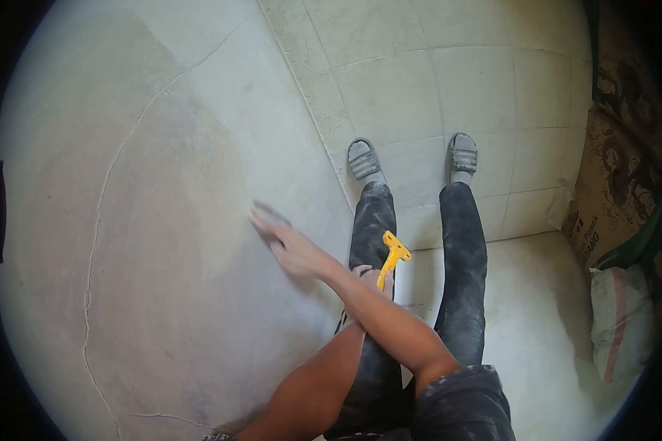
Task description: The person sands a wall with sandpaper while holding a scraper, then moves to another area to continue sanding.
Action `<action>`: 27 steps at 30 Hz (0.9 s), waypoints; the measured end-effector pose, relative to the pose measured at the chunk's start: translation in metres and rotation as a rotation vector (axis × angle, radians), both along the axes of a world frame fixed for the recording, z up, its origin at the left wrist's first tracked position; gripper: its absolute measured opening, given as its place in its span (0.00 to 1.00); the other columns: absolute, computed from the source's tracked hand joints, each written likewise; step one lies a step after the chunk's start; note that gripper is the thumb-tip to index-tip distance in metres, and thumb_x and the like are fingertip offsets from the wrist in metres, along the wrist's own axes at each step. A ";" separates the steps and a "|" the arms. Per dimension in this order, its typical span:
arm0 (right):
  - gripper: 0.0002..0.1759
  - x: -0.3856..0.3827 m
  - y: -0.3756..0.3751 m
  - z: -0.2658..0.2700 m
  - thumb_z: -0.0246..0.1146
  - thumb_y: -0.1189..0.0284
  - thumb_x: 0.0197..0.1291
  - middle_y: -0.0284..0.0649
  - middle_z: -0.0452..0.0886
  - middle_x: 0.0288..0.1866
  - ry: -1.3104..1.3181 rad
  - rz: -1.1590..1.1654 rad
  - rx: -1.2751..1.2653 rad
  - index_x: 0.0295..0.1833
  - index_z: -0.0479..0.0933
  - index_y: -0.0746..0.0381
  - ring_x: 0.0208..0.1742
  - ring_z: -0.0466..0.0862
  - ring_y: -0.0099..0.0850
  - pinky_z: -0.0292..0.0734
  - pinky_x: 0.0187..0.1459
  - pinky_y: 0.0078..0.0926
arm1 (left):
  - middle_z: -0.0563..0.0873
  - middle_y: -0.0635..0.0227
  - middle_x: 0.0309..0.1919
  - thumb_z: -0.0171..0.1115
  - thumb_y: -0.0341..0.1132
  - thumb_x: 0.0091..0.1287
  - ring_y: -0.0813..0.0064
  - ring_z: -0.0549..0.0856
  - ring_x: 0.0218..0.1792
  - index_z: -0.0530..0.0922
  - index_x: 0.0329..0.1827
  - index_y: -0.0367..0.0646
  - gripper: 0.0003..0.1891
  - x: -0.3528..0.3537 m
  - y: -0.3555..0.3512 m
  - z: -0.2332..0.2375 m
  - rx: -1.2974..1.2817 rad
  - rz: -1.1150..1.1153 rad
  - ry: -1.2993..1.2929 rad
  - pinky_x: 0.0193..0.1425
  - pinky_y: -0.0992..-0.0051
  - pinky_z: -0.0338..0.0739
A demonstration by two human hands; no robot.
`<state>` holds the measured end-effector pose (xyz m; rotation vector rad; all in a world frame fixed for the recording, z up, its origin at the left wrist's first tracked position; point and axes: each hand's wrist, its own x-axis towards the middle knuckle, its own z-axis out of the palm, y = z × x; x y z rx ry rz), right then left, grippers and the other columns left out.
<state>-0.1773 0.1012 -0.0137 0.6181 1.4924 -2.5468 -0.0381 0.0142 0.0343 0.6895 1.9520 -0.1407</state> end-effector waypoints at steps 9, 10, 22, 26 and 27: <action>0.22 0.066 0.022 0.002 0.59 0.77 0.67 0.35 0.84 0.45 -0.504 -0.325 -1.058 0.67 0.75 0.63 0.44 0.88 0.26 0.83 0.48 0.22 | 0.89 0.64 0.52 0.63 0.47 0.69 0.62 0.77 0.66 0.87 0.49 0.47 0.16 0.001 0.000 0.002 -0.005 -0.024 0.020 0.70 0.57 0.65; 0.21 0.068 0.025 -0.002 0.60 0.78 0.65 0.36 0.84 0.45 -0.432 -0.422 -1.204 0.63 0.76 0.65 0.43 0.87 0.27 0.83 0.46 0.23 | 0.89 0.64 0.53 0.63 0.47 0.69 0.62 0.77 0.66 0.87 0.49 0.47 0.16 0.001 -0.001 0.000 -0.004 -0.031 0.020 0.70 0.57 0.65; 0.18 0.072 0.070 -0.002 0.66 0.68 0.68 0.32 0.82 0.43 -0.248 -0.459 -1.122 0.57 0.80 0.68 0.43 0.80 0.19 0.74 0.44 0.22 | 0.86 0.65 0.59 0.64 0.47 0.67 0.62 0.73 0.69 0.85 0.56 0.49 0.19 0.005 0.005 -0.011 -0.233 -0.205 -0.142 0.72 0.59 0.62; 0.19 0.070 0.079 0.001 0.66 0.59 0.74 0.27 0.81 0.43 -0.307 -0.405 -0.941 0.57 0.82 0.65 0.41 0.76 0.16 0.70 0.41 0.20 | 0.87 0.67 0.56 0.66 0.47 0.66 0.61 0.75 0.67 0.86 0.55 0.51 0.18 0.008 0.009 -0.010 -0.206 -0.181 -0.133 0.72 0.60 0.61; 0.20 0.071 0.079 0.000 0.66 0.58 0.75 0.26 0.81 0.43 -0.325 -0.379 -0.893 0.57 0.83 0.64 0.41 0.76 0.15 0.70 0.41 0.20 | 0.87 0.67 0.56 0.66 0.46 0.65 0.61 0.75 0.67 0.86 0.55 0.51 0.18 0.011 0.008 -0.010 -0.188 -0.183 -0.109 0.72 0.60 0.61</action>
